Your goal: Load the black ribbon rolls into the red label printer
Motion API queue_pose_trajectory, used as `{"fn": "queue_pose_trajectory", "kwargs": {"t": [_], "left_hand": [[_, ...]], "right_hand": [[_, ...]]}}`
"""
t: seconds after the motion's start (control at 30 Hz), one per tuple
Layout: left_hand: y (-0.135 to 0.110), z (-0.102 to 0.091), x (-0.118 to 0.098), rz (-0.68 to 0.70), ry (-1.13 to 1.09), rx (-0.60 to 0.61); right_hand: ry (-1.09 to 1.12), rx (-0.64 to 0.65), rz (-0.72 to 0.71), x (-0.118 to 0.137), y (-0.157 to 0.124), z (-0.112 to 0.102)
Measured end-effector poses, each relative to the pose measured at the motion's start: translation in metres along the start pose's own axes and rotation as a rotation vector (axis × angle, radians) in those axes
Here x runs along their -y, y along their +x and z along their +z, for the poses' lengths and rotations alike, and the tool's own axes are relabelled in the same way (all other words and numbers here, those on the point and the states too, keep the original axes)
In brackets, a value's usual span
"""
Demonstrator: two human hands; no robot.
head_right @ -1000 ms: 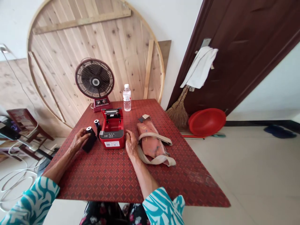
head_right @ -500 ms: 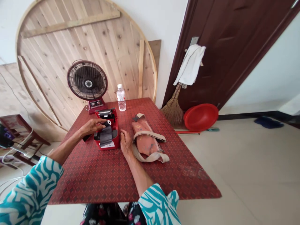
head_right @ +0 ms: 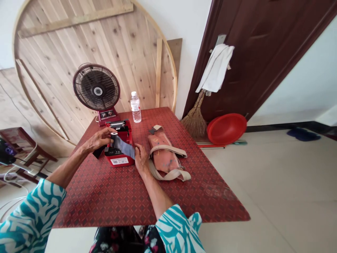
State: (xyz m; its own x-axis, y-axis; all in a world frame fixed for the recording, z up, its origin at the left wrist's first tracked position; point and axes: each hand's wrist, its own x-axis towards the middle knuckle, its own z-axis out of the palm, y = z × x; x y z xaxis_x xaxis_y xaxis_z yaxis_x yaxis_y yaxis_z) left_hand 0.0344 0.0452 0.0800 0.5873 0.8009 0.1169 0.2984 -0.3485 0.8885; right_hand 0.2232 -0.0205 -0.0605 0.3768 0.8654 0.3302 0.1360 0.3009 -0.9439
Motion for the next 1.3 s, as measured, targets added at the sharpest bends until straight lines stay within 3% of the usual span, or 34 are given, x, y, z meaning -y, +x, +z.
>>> {"fn": "queue_pose_trajectory", "kwargs": {"t": [0.13,0.33,0.57,0.8,0.9,1.1,1.3], "left_hand": [[-0.006,0.003,-0.003,0.062,-0.055,-0.089],[-0.006,0.002,0.01,0.08,-0.153,-0.13],[-0.001,0.0,0.024,0.028,-0.211,-0.022],[0.009,0.003,0.034,0.09,0.204,-0.007],[0.015,0.0,0.039,0.118,0.278,0.025],[0.031,-0.008,0.038,0.028,0.518,0.124],[0.049,-0.001,0.031,0.026,0.813,0.221]], "right_hand": [[-0.043,-0.007,-0.016,0.0,0.001,0.0],[-0.04,-0.01,-0.016,0.001,0.001,-0.001],[-0.059,0.009,-0.023,0.004,0.0,-0.002],[-0.05,0.011,-0.028,0.004,0.0,-0.002],[-0.052,0.013,-0.03,0.004,0.001,-0.002],[-0.052,0.017,-0.012,0.004,0.001,-0.002],[-0.051,0.021,0.008,0.004,0.001,-0.002]]}}
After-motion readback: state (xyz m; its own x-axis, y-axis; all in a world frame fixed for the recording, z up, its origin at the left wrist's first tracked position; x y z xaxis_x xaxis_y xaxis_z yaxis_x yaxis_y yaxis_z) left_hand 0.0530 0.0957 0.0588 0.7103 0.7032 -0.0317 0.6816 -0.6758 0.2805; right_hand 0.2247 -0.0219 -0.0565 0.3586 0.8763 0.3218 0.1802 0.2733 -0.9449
